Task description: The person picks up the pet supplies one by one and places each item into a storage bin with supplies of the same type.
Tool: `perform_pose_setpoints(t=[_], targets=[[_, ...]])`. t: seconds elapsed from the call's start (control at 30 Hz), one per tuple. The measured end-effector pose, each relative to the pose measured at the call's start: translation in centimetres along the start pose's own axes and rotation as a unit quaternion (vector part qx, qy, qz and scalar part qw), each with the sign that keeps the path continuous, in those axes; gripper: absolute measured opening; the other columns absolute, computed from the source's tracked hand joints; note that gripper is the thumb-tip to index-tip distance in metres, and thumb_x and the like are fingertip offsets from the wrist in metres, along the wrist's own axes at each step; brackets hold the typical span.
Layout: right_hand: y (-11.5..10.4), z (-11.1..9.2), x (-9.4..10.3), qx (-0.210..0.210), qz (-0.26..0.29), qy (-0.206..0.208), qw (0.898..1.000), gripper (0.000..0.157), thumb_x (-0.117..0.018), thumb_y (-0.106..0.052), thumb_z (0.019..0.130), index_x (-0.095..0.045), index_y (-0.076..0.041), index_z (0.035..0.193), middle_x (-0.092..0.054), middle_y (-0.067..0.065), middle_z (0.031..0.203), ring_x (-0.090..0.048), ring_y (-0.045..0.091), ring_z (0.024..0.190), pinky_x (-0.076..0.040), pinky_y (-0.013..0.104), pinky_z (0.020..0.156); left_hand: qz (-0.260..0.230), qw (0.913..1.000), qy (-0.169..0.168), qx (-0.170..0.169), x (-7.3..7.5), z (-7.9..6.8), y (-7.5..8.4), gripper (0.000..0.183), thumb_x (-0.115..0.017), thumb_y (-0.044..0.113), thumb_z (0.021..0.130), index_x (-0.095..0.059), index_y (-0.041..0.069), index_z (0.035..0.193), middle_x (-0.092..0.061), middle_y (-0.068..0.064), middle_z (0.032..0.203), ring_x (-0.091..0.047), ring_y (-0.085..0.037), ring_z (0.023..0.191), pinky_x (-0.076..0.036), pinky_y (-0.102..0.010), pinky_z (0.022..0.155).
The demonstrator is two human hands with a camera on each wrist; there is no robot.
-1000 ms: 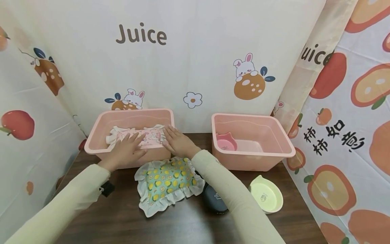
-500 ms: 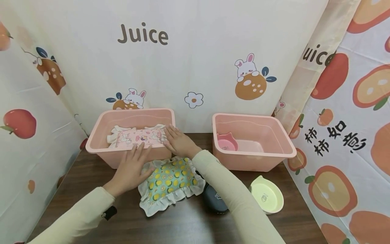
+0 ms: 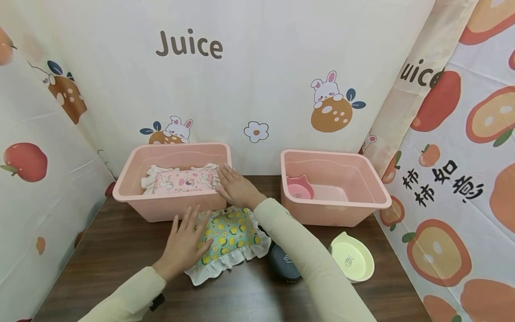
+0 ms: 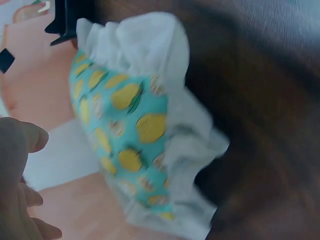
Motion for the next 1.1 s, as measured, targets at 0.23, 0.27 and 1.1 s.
perform_pose_setpoints(t=[0.23,0.27,1.1], targets=[[0.0,0.0,-0.1,-0.003,0.006,0.004,1.000,0.061,-0.032,-0.036,0.104,-0.020,0.002,0.151,-0.018,0.016,0.158,-0.010,0.028,0.148,-0.011,0.036,0.119,-0.030,0.9985,-0.042,0.021,-2.0,-0.4,0.6,0.074,-0.066,0.045,0.087,-0.040,0.008,0.146,-0.027,-0.024,0.153,-0.028,-0.046,0.138,-0.026,-0.069,0.104],[0.0,0.1,-0.1,-0.004,0.006,0.003,1.000,0.061,-0.031,-0.036,0.105,-0.020,0.002,0.151,-0.018,0.015,0.158,-0.010,0.028,0.148,-0.011,0.036,0.119,-0.033,0.9981,-0.047,0.022,-2.2,-0.5,0.6,0.074,-0.065,0.046,0.087,-0.040,0.009,0.146,-0.027,-0.025,0.153,-0.028,-0.046,0.138,-0.026,-0.069,0.104],[0.0,0.0,-0.2,-0.005,0.018,0.004,1.000,0.061,-0.031,-0.036,0.105,-0.016,0.000,0.152,-0.016,0.014,0.159,-0.010,0.028,0.148,-0.010,0.035,0.119,-0.079,0.9920,-0.098,-0.004,-6.1,-0.5,0.4,0.092,-0.065,0.057,0.083,-0.027,0.009,0.152,-0.030,-0.029,0.148,-0.028,-0.051,0.135,-0.028,-0.069,0.102]])
Point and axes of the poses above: each hand's wrist, its own z-axis towards the middle knuckle, its own x-axis out of the back of the hand, y = z × x, the point moved 1 cm from there along z, towards the middle knuckle
